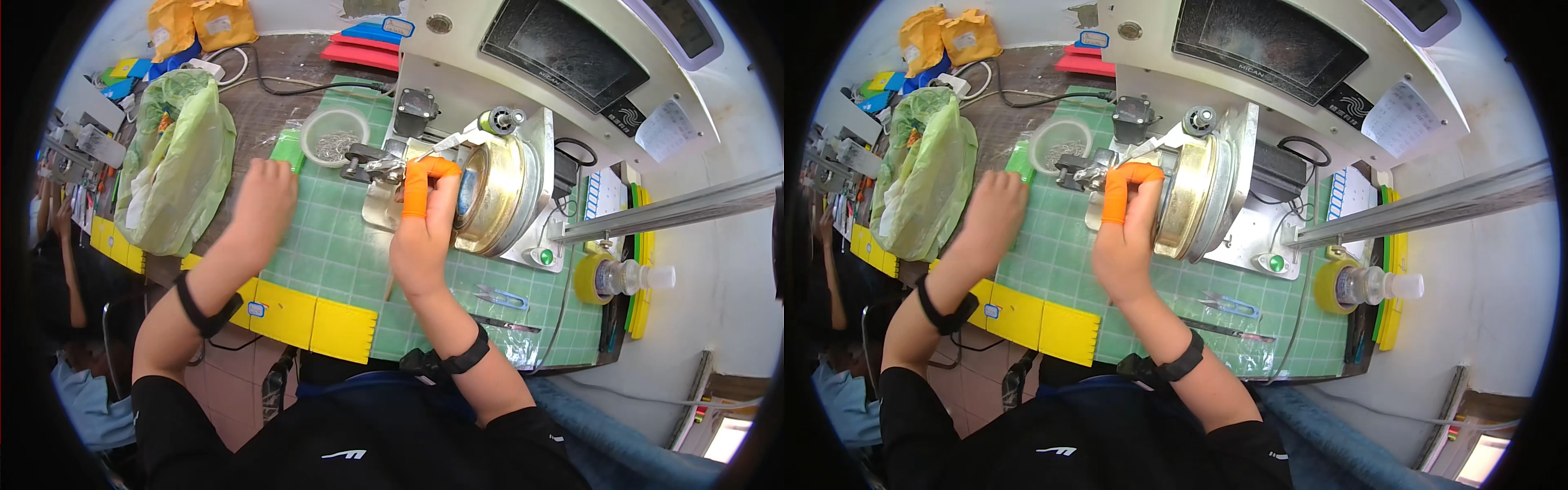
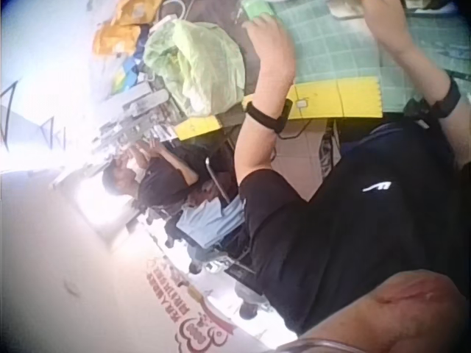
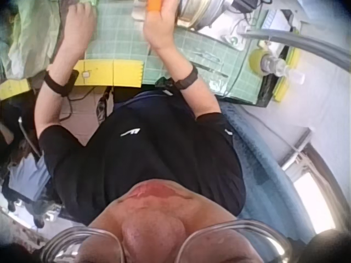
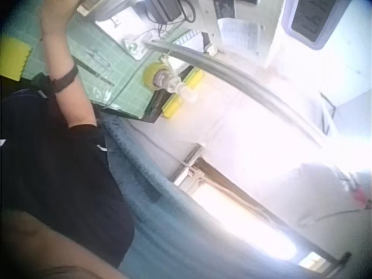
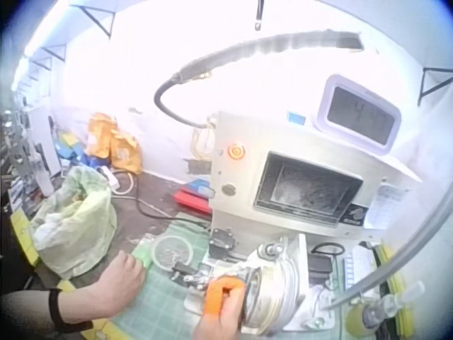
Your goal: Assembling small electronic or mechanical components using tweezers, adhesive, and a rotating assembly machine.
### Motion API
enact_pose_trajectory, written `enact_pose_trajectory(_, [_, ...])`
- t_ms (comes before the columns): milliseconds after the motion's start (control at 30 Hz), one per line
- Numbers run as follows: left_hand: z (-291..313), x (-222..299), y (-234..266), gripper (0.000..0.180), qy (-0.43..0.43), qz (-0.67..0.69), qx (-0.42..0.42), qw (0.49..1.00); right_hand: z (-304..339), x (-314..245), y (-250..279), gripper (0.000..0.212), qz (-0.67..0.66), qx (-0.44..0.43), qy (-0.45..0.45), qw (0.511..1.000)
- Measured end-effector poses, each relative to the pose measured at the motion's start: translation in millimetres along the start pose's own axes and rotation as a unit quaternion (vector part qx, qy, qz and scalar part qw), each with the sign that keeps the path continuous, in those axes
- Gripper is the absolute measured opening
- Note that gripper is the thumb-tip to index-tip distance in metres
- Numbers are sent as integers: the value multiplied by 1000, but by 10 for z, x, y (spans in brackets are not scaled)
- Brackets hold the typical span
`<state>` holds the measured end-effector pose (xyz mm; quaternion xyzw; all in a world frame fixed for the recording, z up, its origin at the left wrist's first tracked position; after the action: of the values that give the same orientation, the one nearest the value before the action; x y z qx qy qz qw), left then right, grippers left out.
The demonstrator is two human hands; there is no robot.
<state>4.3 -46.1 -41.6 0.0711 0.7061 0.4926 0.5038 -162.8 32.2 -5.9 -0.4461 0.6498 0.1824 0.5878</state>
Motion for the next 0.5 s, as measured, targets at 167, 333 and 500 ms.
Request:
enact_pose_trajectory(167, [4, -108, -175, 13, -8, -30, -2, 1000, 9, 95, -42, 7, 3, -28, -22, 999])
enact_pose_trajectory(333, [377, -1031, 438, 16, 36, 375, 26, 926, -20, 103, -10, 10, 4, -14, -38, 999])
enact_pose_trajectory(500, [976, -1512, 1105, 19, 103, 429, 36, 897, -5, 113, -10, 11, 3, -12, -38, 999])
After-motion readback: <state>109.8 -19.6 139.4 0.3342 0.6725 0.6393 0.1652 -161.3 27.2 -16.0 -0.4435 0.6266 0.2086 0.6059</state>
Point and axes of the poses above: each hand's wrist, its own z-axis away from the middle knuckle, its own y-axis out of the back of the hand, x = y × z, the point moved 9 cm from there along -z, towards the middle knuckle, and after that the axes turned 5 degrees about x, right-handed, at the moved point
